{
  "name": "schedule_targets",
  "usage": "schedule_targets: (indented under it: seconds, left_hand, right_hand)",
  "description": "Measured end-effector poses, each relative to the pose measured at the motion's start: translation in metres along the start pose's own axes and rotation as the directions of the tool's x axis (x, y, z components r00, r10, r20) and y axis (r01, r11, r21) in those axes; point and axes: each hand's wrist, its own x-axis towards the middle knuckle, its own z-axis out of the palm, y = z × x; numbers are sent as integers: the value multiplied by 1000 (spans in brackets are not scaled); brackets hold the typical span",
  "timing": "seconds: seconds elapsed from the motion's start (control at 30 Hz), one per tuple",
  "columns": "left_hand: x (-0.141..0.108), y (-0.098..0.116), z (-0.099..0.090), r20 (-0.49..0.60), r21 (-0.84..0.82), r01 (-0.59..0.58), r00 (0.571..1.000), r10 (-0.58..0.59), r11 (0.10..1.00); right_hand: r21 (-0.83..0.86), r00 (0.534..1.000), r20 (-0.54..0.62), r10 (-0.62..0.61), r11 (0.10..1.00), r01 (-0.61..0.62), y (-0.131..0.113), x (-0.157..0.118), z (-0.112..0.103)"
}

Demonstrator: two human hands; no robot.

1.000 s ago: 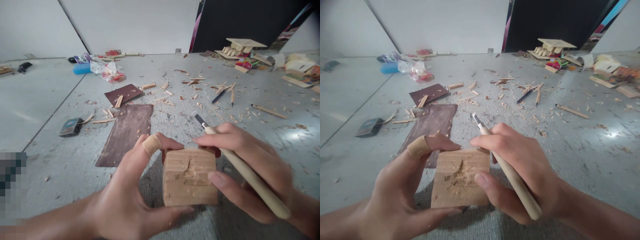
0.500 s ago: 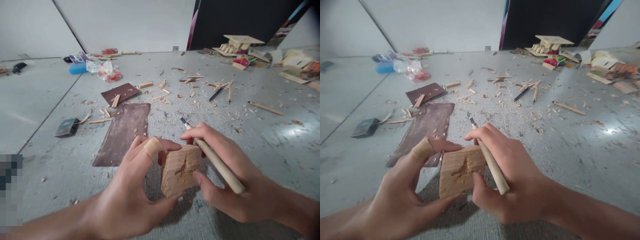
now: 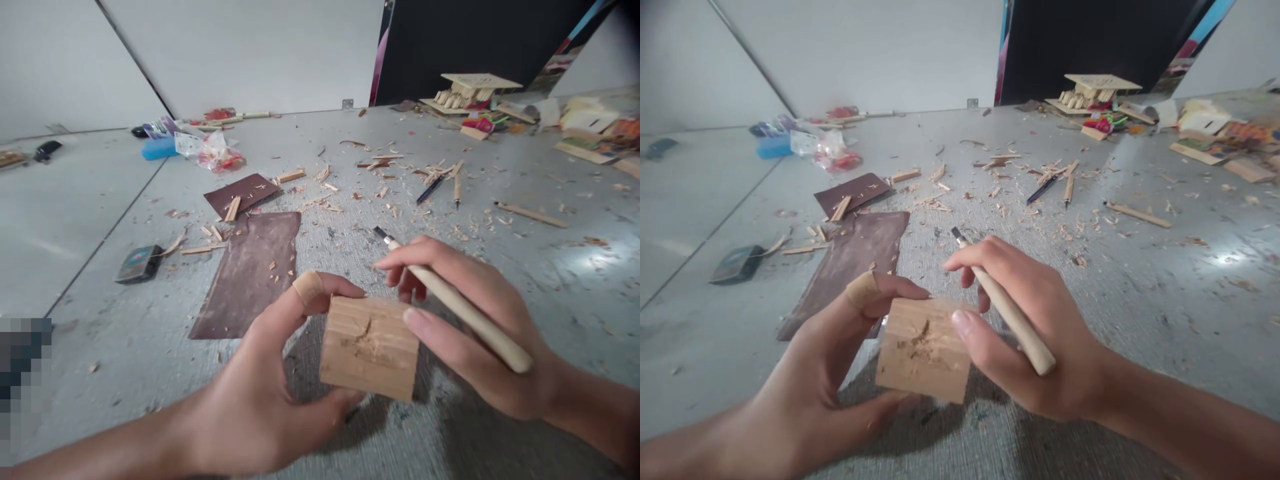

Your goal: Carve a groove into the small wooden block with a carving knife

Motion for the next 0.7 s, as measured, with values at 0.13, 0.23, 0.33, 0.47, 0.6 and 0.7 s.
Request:
schedule_targets:
  seconds: [0.13, 0.23, 0.33, 0.47, 0.6, 0.7]
  left_hand:
    - [2, 3, -1, 19, -100, 1, 1000, 1, 995]
    - [2, 5, -1, 3, -124, -18, 1000, 18, 992]
    - [0, 6, -1, -22, -103, -41, 999, 39, 994]
    - [-1, 8, -2, -27, -54, -74, 997, 73, 996]
    - [-2, 10, -3, -5, -38, -88, 996, 88, 995]
    - [-2, 9, -4, -2, -27, -84, 996, 84, 996]
  right_hand:
    - [-1, 999, -25, -48, 999, 48, -4, -2, -6]
    - [-49, 997, -16, -78, 996, 77, -7, -4, -8]
    - [-77, 993, 6, -115, 990, 115, -9, -5, -9]
    - [-52, 987, 10, -159, 986, 159, -9, -5, -9]
    - [-42, 985, 15, -173, 984, 174, -9, -1, -8]
    - [-52, 981, 5, -195, 979, 195, -11, 3, -7]
